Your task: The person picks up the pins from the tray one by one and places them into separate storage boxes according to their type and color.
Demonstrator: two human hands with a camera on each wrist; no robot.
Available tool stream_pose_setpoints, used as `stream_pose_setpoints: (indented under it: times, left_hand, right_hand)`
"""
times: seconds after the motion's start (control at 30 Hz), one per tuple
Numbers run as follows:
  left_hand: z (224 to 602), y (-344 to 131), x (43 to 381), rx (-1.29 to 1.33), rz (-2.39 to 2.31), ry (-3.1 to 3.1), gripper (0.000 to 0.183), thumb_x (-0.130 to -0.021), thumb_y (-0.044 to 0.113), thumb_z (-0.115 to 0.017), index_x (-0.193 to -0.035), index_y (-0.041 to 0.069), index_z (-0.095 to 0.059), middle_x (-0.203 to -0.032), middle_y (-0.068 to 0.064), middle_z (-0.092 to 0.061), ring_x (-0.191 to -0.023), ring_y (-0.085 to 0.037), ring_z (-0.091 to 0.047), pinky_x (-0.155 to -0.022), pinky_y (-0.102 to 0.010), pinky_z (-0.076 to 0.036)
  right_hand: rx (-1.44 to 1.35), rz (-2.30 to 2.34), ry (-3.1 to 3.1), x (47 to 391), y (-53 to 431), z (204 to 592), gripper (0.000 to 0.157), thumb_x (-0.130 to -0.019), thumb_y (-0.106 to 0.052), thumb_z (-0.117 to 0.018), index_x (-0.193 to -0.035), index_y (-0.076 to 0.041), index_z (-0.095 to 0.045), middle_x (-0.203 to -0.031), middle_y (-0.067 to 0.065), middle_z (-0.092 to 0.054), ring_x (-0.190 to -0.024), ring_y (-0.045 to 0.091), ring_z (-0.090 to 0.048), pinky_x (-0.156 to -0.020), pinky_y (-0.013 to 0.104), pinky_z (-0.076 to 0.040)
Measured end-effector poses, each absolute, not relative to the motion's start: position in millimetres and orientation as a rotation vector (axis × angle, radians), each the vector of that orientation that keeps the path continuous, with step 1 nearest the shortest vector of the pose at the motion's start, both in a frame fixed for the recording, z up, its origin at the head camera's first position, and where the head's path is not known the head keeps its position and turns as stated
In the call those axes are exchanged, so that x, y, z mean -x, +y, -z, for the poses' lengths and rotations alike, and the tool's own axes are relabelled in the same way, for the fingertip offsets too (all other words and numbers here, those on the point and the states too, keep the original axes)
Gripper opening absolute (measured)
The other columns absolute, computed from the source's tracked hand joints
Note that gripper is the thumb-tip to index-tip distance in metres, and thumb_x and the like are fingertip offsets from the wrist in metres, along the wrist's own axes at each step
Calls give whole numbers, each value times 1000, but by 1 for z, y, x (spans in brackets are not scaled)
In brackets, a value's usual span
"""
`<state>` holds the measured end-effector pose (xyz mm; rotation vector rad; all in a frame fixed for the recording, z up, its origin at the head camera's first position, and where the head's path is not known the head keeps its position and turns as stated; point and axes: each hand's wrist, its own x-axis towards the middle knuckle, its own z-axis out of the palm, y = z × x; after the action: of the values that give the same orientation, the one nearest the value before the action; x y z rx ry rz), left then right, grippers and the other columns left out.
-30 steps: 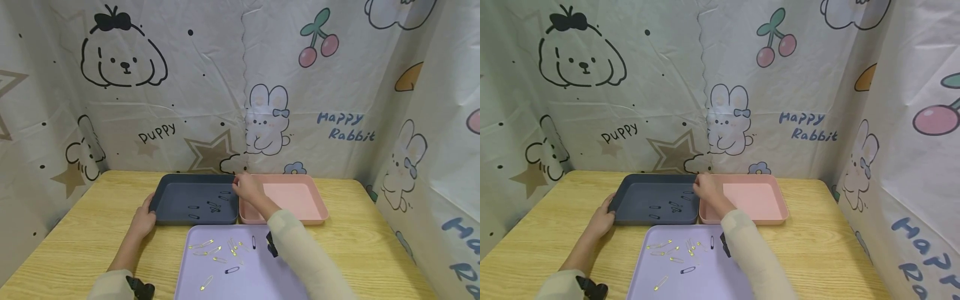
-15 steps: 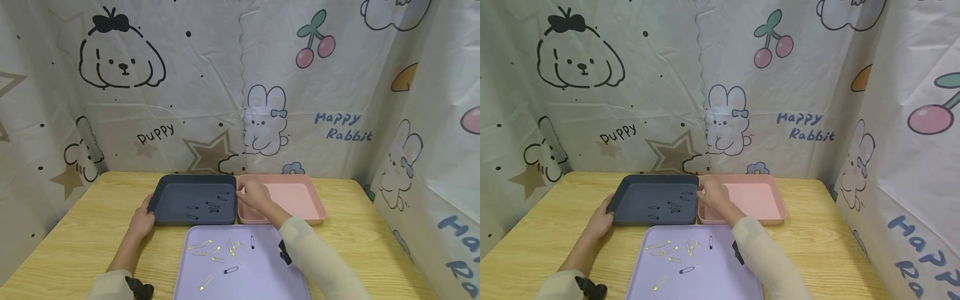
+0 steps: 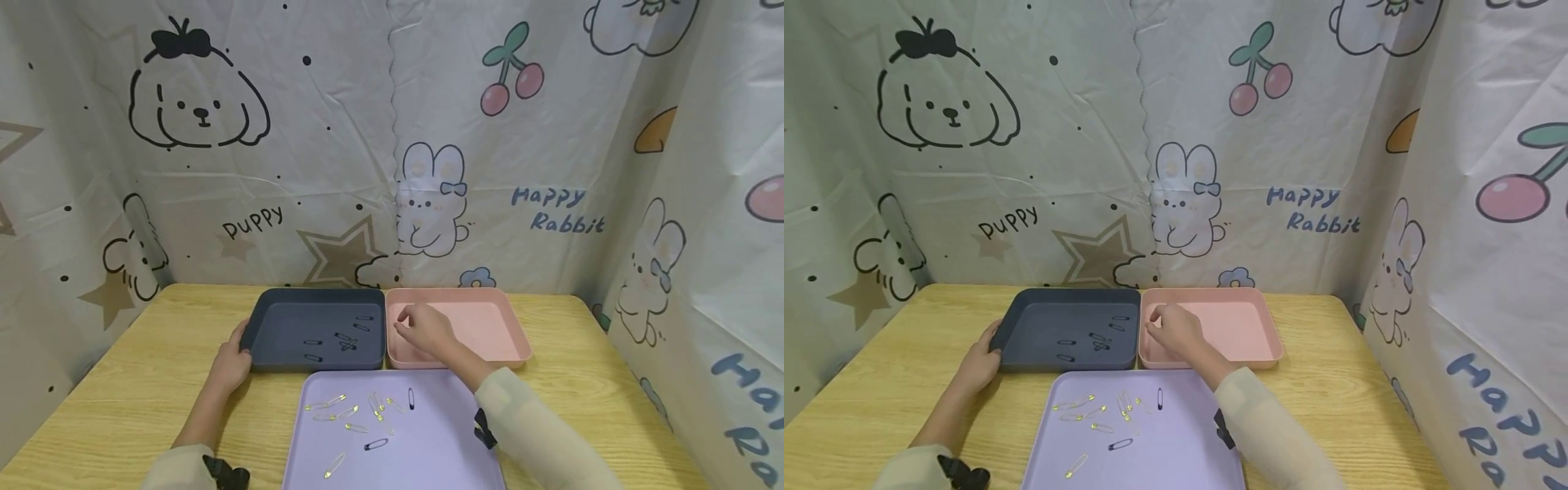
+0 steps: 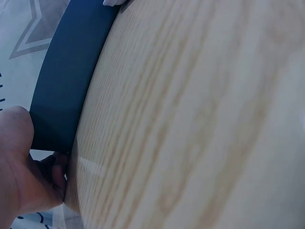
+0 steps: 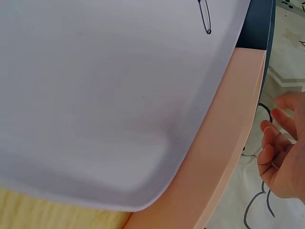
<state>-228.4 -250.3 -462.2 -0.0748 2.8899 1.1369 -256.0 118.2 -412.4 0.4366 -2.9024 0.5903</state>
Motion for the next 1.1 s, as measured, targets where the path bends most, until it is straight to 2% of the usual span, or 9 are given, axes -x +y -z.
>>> stream_pose_setpoints:
  times: [0.43, 0.87, 1.1]
  left_hand:
    - [462, -251, 229, 96, -1124, 2897, 64, -87, 3, -27, -148, 2, -8, -133, -44, -31, -121, -58, -33, -99, -64, -30]
    - [463, -251, 230, 92, -1131, 2898, 64, -87, 3, -26, -148, 1, -8, -134, -45, -30, -123, -58, -31, -100, -64, -29]
    - [462, -250, 229, 106, -1117, 2893, 64, -87, 3, -25, -149, 2, -7, -135, -44, -29, -123, -59, -30, -100, -64, -29]
  right_hand:
    - [-447, -704, -2825, 227, 135, 413, 14, -82, -27, -66, -88, -16, -71, -76, 1, -60, -65, 10, -48, -57, 25, -39]
    - [-447, -765, -2809, 196, 151, 420, 10, -80, -26, -70, -85, -17, -71, -73, -3, -58, -65, 7, -47, -58, 22, -37]
    - [-460, -781, -2782, 182, 152, 425, 4, -78, -20, -71, -81, -17, -70, -72, -8, -57, -68, 6, -50, -62, 21, -43]
